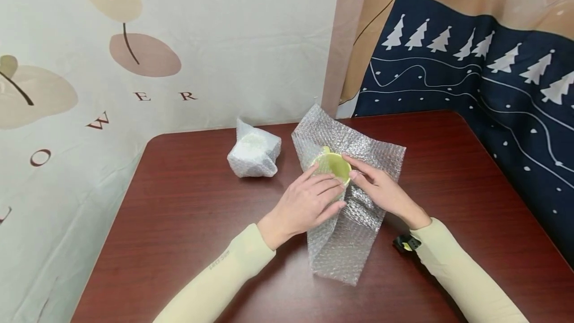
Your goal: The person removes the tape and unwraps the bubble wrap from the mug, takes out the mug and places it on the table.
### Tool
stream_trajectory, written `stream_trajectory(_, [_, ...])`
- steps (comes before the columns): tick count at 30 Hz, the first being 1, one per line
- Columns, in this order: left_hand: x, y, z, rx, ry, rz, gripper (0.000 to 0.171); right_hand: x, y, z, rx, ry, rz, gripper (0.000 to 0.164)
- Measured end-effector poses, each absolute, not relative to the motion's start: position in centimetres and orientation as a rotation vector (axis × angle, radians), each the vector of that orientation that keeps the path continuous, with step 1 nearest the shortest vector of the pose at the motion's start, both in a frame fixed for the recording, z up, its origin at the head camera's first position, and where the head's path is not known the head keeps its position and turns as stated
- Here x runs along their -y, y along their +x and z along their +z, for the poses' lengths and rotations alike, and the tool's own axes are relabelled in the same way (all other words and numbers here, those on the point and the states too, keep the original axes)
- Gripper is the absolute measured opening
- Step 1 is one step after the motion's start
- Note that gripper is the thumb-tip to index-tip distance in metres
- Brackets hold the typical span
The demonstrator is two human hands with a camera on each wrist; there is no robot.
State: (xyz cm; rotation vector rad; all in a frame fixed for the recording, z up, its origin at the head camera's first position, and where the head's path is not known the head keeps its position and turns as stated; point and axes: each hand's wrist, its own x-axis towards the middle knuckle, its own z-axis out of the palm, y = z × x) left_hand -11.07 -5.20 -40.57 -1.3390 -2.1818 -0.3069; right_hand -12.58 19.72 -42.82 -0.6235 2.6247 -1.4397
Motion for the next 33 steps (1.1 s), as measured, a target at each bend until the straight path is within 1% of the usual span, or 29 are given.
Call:
stream_trajectory(5, [4.9,-10.7,-40.6,2.158,-1.285,-0.334,0.03,-19.7,-12.6,-42.8,-2.642,-0.629,-1.433,0.05])
stream_trajectory(14, [4.4,-10.3,-40.4,2.242,-1.18,-0.345,0.042,-19.6,-12.6,-42.6,-2.645,-0.643,-1.428,0.05])
stream_trajectory(23, [4.0,-10.3,-40.7,2.236,-1.129,-0.367,0.019,-19.6,-12.6,-42.4,-2.651,-0.645,-1.421,0.05])
stream_trajectory(26, [4.0,-10.4,-40.7,2.23,-1.119,-0.381,0.015,-19.6,-12.7,-42.4,-2.65,-0.643,-1.42,0.051])
stream_trajectory(33, [4.2,-10.6,-40.9,2.189,-1.119,-0.45,0.011,-19.7,-12.8,-42.5,-2.671,-0.639,-1.387,0.051])
